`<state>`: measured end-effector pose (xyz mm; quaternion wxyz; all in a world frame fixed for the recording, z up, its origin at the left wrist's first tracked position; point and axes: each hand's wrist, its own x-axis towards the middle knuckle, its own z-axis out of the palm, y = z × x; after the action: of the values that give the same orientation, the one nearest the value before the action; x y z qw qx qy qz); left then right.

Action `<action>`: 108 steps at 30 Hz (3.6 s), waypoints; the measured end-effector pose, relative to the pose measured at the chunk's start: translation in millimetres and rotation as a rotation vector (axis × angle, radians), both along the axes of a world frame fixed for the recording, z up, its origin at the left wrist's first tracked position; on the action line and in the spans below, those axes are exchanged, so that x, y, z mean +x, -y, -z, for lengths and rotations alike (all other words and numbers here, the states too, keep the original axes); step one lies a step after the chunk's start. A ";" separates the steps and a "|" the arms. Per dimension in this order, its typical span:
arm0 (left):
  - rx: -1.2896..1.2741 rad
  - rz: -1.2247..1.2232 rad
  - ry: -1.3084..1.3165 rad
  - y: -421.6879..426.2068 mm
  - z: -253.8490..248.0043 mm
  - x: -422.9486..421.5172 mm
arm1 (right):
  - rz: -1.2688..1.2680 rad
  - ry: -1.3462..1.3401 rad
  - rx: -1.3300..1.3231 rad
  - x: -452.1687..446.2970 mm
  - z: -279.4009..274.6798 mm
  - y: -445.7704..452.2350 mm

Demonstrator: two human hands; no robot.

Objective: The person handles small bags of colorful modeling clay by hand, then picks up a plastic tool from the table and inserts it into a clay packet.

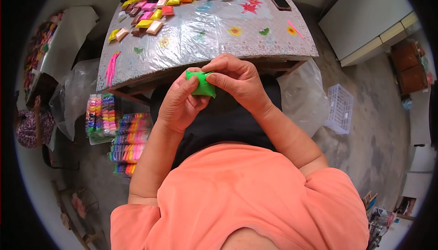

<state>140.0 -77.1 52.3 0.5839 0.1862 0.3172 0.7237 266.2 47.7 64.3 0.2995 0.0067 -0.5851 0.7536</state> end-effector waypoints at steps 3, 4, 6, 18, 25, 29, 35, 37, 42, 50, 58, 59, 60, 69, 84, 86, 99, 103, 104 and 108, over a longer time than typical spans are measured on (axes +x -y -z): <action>-0.001 0.022 -0.002 -1.5 0.5 4.5 | 0.093 -0.020 0.133 2.1 8.6 -4.0; -0.007 0.009 -0.001 -2.4 0.3 7.7 | 0.106 -0.018 0.108 3.3 8.5 -3.0; -0.024 -0.007 0.022 -1.7 -1.0 10.1 | 0.130 -0.016 0.060 4.1 5.6 -0.7; 0.086 0.077 0.067 1.2 15.0 3.4 | 0.153 -0.046 -0.013 4.3 3.6 -9.9; 0.208 -0.050 0.141 0.7 12.1 1.7 | 0.217 -0.089 -0.174 5.6 -6.8 2.0; 0.251 -0.068 0.184 -0.3 9.7 3.0 | 0.215 -0.202 0.115 9.2 -2.5 2.8; 0.256 -0.017 0.235 -4.4 17.0 9.9 | 0.277 -0.151 0.163 10.3 -10.3 15.7; 0.242 -0.005 0.243 -3.3 16.2 11.2 | 0.348 -0.150 0.324 11.0 -12.4 14.1; 0.207 0.001 0.238 -2.8 16.1 12.7 | 0.422 -0.141 0.455 9.4 -10.3 11.9; 0.215 0.042 0.198 -2.1 18.8 8.3 | 0.145 -0.179 0.274 20.0 -23.6 -2.7; 0.157 0.066 0.113 -0.9 14.8 8.6 | -0.122 -0.065 -0.041 14.6 -30.7 0.1; 0.164 0.070 0.110 -0.6 15.9 8.1 | -0.129 -0.063 -0.045 14.8 -30.8 0.6; 0.172 0.076 0.106 -0.7 17.4 7.0 | -0.104 -0.057 -0.024 14.4 -29.2 1.0; 0.157 0.089 0.079 -2.5 17.5 7.0 | 0.023 0.004 0.107 14.6 -25.0 0.7; 0.126 0.133 0.031 -5.0 1.1 13.4 | 0.107 0.054 0.146 28.0 -34.4 3.2; 0.133 0.168 0.024 -9.3 -0.4 14.1 | 0.153 0.025 0.133 31.1 -30.1 0.7; -0.123 0.029 -0.460 -147.6 1.1 -40.4 | 0.648 0.261 0.182 4.2 55.6 -170.7; -0.219 0.021 -0.641 -219.6 16.1 -60.7 | 0.766 0.274 0.578 -15.4 90.9 -236.1; -0.226 0.016 -0.687 -236.7 19.1 -64.1 | 0.772 0.275 0.592 -18.1 101.4 -247.8; -0.281 0.001 -0.836 -290.6 18.6 -67.0 | 0.743 0.290 0.428 -17.9 109.5 -255.5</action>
<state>72.9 213.5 33.7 0.4254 0.3820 0.6215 0.5356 248.4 303.2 -45.1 0.4567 -0.2478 -0.7262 0.4502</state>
